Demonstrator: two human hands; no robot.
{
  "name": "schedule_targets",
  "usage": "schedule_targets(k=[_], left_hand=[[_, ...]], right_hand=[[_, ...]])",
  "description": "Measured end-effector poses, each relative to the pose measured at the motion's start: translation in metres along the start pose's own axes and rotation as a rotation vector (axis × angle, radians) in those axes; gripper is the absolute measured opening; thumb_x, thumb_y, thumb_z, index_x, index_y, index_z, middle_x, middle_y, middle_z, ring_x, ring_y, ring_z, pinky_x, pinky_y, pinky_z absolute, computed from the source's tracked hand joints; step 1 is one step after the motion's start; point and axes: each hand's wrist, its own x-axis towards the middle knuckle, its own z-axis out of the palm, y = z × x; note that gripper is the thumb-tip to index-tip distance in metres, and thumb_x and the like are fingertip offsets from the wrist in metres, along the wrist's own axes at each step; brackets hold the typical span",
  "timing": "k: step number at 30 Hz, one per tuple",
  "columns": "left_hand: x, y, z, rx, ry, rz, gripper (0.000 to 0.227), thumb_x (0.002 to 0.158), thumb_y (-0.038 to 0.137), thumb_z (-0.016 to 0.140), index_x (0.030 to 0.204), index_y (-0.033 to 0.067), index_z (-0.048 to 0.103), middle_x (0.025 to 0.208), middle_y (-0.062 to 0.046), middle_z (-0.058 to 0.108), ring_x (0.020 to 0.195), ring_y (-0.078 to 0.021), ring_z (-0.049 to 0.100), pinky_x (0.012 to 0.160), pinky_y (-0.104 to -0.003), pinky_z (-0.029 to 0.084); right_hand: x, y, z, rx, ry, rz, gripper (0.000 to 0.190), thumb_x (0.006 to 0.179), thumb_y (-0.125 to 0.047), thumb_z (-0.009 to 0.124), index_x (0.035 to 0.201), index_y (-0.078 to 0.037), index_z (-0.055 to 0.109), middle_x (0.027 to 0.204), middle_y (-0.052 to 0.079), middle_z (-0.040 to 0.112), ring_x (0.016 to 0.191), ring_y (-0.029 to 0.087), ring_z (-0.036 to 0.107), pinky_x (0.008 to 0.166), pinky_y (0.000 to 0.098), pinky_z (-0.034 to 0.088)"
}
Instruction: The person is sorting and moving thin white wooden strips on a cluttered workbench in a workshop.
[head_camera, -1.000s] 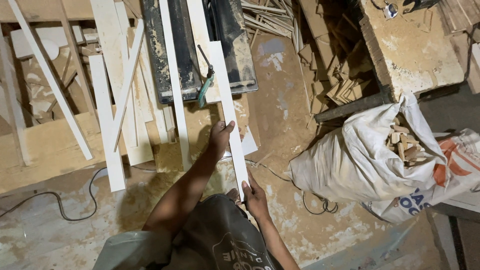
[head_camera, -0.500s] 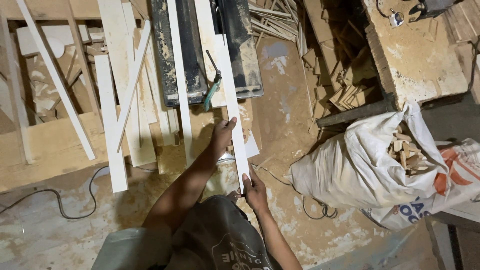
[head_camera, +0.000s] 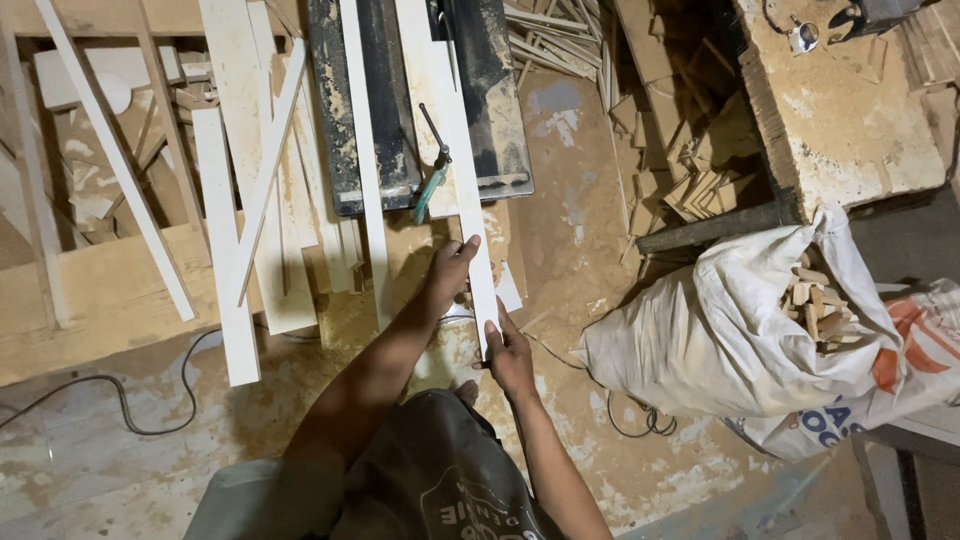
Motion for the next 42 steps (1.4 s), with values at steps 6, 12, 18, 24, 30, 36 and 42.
schedule_targets(k=[6, 12, 18, 24, 30, 36, 42], left_hand=[[0.033, -0.011, -0.003, 0.012, 0.006, 0.020, 0.055, 0.102, 0.057, 0.066, 0.097, 0.0026, 0.062, 0.078, -0.011, 0.051, 0.076, -0.0243, 0.065, 0.055, -0.038, 0.063], [0.040, 0.000, -0.005, 0.067, -0.001, 0.048, 0.061, 0.104, 0.063, 0.062, 0.098, 0.0022, 0.063, 0.081, -0.011, 0.053, 0.077, -0.0238, 0.063, 0.057, -0.037, 0.060], [0.048, 0.000, -0.003, 0.076, 0.005, 0.053, 0.075, 0.102, 0.068, 0.060, 0.118, -0.0052, 0.065, 0.104, -0.022, 0.064, 0.101, -0.0288, 0.067, 0.072, -0.050, 0.062], [0.005, 0.044, 0.000, 0.108, -0.047, 0.016, 0.102, 0.102, 0.074, 0.055, 0.158, -0.0108, 0.040, 0.160, -0.034, 0.044, 0.152, -0.0431, 0.041, 0.122, -0.057, 0.037], [0.022, 0.029, -0.001, 0.094, -0.059, 0.067, 0.093, 0.105, 0.069, 0.052, 0.153, -0.0101, 0.049, 0.157, -0.032, 0.049, 0.149, -0.0448, 0.045, 0.119, -0.059, 0.042], [0.011, 0.041, -0.003, 0.063, -0.032, 0.071, 0.082, 0.106, 0.063, 0.056, 0.144, -0.0102, 0.060, 0.149, -0.031, 0.058, 0.142, -0.0446, 0.053, 0.113, -0.057, 0.046], [-0.004, 0.059, -0.003, 0.081, -0.015, 0.066, 0.081, 0.105, 0.061, 0.058, 0.143, -0.0107, 0.059, 0.148, -0.033, 0.058, 0.143, -0.0459, 0.052, 0.116, -0.059, 0.044]], right_hand=[[0.018, -0.004, 0.007, -0.016, 0.010, 0.010, 0.048, 0.109, -0.022, 0.058, 0.157, -0.021, 0.054, 0.097, 0.025, 0.070, 0.073, 0.028, 0.072, 0.061, 0.0397, 0.072], [0.031, -0.016, 0.015, 0.003, 0.010, -0.005, 0.048, 0.108, -0.023, 0.059, 0.156, -0.022, 0.055, 0.090, 0.023, 0.069, 0.072, 0.028, 0.073, 0.061, 0.0394, 0.072], [0.040, -0.030, 0.020, 0.013, 0.002, -0.015, 0.049, 0.108, -0.023, 0.060, 0.157, -0.022, 0.054, 0.084, 0.022, 0.067, 0.071, 0.028, 0.072, 0.060, 0.0406, 0.072], [0.043, -0.049, 0.027, -0.020, 0.001, -0.027, 0.049, 0.108, -0.022, 0.058, 0.157, -0.022, 0.054, 0.081, 0.020, 0.066, 0.069, 0.025, 0.069, 0.061, 0.0406, 0.073], [0.063, -0.048, 0.032, -0.025, -0.002, -0.022, 0.049, 0.107, -0.023, 0.061, 0.156, -0.024, 0.055, 0.084, 0.023, 0.068, 0.073, 0.029, 0.073, 0.062, 0.0423, 0.073], [0.083, -0.046, 0.039, 0.001, 0.012, -0.008, 0.049, 0.107, -0.025, 0.062, 0.155, -0.024, 0.056, 0.085, 0.023, 0.071, 0.071, 0.028, 0.074, 0.060, 0.0405, 0.073], [0.091, -0.057, 0.046, 0.053, 0.016, 0.005, 0.049, 0.106, -0.024, 0.063, 0.155, -0.024, 0.056, 0.087, 0.025, 0.070, 0.071, 0.030, 0.073, 0.059, 0.0406, 0.072]])
